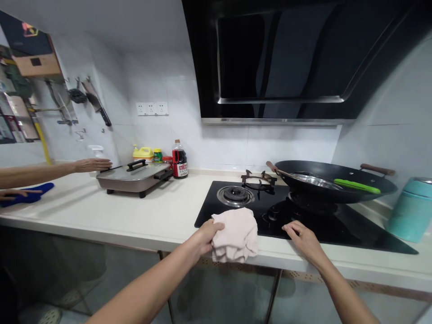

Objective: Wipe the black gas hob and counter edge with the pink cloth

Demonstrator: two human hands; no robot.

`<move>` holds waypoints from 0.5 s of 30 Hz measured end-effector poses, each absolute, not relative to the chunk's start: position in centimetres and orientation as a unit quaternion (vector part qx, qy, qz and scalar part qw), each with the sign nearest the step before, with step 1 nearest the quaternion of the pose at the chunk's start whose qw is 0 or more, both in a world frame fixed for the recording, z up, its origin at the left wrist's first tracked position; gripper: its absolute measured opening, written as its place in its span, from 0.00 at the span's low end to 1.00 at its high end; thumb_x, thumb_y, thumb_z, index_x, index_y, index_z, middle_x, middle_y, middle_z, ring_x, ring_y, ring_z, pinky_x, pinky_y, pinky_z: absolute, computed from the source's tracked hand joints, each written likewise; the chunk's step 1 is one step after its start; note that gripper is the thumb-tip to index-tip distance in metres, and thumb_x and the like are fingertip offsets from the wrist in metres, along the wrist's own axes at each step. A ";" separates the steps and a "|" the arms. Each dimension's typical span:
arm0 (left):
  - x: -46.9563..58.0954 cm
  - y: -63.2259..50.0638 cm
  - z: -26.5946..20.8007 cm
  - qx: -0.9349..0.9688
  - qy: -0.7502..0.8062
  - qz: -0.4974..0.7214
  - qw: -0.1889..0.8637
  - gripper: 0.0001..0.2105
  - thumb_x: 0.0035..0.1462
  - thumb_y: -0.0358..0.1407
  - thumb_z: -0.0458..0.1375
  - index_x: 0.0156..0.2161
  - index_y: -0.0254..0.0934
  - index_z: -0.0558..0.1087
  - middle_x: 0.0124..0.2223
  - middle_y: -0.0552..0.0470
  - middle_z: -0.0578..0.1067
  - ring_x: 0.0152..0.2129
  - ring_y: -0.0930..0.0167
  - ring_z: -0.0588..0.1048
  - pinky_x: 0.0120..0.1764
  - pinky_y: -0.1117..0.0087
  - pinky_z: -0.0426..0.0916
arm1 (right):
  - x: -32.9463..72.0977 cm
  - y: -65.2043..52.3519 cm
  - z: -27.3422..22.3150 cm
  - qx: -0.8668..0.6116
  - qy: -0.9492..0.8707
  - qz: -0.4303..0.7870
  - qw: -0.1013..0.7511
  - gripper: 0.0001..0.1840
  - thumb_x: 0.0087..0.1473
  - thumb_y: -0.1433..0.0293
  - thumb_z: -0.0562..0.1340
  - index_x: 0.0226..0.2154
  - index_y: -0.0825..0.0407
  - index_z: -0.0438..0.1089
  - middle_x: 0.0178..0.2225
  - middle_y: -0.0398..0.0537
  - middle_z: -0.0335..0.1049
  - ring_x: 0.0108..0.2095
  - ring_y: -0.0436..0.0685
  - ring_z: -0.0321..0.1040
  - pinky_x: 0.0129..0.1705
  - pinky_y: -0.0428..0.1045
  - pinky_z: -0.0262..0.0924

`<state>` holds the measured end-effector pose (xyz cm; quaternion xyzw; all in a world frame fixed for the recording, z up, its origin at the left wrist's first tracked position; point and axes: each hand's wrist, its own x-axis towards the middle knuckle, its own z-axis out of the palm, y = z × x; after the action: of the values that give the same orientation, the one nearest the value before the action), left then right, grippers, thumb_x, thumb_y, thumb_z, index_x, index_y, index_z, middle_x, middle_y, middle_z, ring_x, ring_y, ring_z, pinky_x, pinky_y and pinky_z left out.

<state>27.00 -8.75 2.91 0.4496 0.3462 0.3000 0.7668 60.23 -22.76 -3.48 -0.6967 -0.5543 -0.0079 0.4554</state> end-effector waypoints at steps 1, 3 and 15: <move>26.6 -8.9 2.8 0.498 0.364 0.319 0.720 0.18 0.48 0.27 0.68 0.45 0.37 0.70 0.37 0.50 0.79 0.35 0.64 0.79 0.41 0.66 0.75 | 60.2 -22.8 -3.5 -0.695 -0.556 -0.008 0.456 0.25 0.60 0.49 0.54 0.29 0.46 0.78 0.37 0.49 0.77 0.41 0.61 0.73 0.47 0.53 0.64; 25.9 -9.1 3.0 0.615 0.401 0.350 0.582 0.21 0.47 0.27 0.68 0.47 0.38 0.70 0.42 0.47 0.79 0.43 0.61 0.79 0.49 0.63 0.73 | 60.2 -22.7 -3.5 -0.693 -0.557 -0.009 0.457 0.25 0.60 0.49 0.54 0.29 0.46 0.78 0.37 0.49 0.77 0.40 0.61 0.73 0.46 0.53 0.64; 33.6 -13.0 2.2 0.894 0.341 0.145 0.251 0.37 0.56 0.60 0.59 0.68 0.51 0.66 0.78 0.49 0.46 0.72 0.40 0.26 0.63 0.33 0.14 | 60.9 -22.2 -4.3 -0.697 -0.564 -0.021 0.442 0.26 0.60 0.46 0.54 0.30 0.45 0.79 0.37 0.50 0.78 0.41 0.62 0.73 0.45 0.54 0.65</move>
<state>33.59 -13.01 2.24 0.8940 0.3412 0.1454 0.2514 60.90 -22.25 -4.28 -0.6973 -0.5639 -0.0214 0.4420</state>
